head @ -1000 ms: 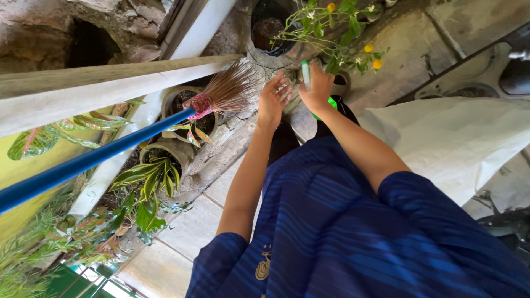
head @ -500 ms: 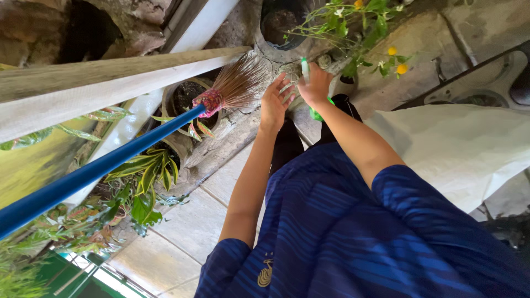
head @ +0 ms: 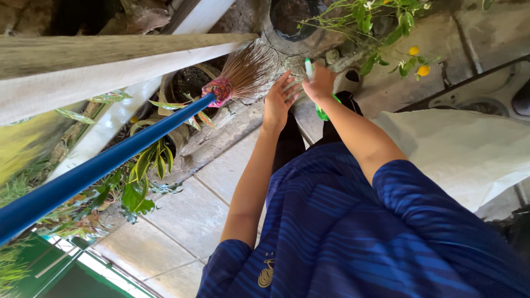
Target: The person sprays water on the leaves of potted plants using a green spray bottle, moving between different pots.
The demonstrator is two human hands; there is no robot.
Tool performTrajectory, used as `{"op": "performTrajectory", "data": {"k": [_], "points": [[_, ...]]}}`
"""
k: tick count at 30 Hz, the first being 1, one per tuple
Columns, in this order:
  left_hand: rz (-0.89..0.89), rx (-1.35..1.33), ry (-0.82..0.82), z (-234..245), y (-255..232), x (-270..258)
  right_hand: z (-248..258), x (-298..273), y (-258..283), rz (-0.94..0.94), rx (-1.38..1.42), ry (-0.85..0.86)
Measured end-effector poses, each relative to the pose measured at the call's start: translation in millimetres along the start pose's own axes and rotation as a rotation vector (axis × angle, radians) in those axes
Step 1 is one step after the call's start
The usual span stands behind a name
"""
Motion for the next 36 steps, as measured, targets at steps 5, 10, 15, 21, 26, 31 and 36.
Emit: {"op": "performTrajectory", "data": {"k": [5,10,15,21,26,31,36], "points": [[-0.016,-0.013,0.001,3.9,0.2,-1.4,1.7,1.5,9.2,0.036,-0.006,0.041],[-0.025,-0.048,0.001,7.3,1.8,-2.8,8.8,2.2,19.9,0.033,-0.028,0.084],[-0.036,-0.028,0.001,7.3,0.4,-8.2,12.0,3.0,28.2,0.05,-0.022,0.114],[-0.033,-0.057,-0.013,10.1,1.0,-10.3,11.4,3.1,27.6,0.102,0.04,0.024],[-0.04,-0.084,0.011,12.9,3.5,-10.8,2.9,-0.1,14.6,0.077,-0.023,0.076],[-0.042,-0.093,0.013,13.8,6.3,-14.9,-8.1,-5.1,7.9,0.216,0.048,0.066],[-0.032,-0.069,-0.005,19.2,6.6,-16.0,-1.1,-9.4,4.9,0.11,0.077,0.104]]}}
Point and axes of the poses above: each hand's wrist, its own x-axis towards the middle knuckle, its own z-axis out of the back of the hand, y = z × x, the point moved 5 cm from there along x, towards the middle knuckle, and after that the axes turned 4 degrees about -x, right-handed, at the moved point
